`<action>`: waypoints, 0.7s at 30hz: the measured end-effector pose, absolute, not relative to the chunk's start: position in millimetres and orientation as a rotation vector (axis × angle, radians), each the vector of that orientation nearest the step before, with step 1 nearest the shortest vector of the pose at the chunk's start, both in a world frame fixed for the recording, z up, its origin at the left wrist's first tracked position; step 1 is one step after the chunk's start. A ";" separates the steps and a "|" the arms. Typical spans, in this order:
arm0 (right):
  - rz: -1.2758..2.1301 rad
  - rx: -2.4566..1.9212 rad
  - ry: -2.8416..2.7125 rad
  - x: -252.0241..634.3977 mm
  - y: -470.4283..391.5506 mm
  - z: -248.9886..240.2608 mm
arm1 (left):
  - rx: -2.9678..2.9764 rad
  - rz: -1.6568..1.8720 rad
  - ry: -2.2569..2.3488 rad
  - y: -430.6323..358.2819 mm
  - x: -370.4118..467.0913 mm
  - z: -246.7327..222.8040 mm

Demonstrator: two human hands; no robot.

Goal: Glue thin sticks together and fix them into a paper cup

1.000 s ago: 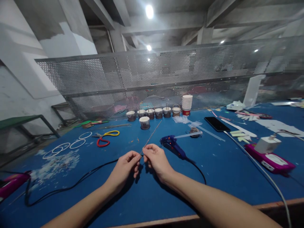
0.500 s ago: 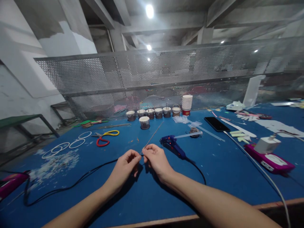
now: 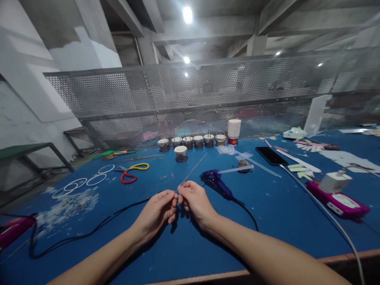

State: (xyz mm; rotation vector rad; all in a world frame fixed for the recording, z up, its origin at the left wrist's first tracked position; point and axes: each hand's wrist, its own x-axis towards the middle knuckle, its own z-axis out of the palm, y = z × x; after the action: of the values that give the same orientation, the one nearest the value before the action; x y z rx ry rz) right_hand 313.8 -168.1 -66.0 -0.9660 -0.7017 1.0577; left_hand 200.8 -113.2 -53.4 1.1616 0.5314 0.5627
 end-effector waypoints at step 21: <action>1.123 -0.910 -0.691 314.8 -168.1 -65.1 | 1.096 0.546 0.487 -109.1 201.8 -57.3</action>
State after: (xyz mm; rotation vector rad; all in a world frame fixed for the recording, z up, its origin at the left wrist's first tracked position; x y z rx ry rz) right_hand 314.8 -168.1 -65.1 -0.9099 -0.6911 1.1230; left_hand 201.8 -109.1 -57.3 1.0960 0.4875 0.5462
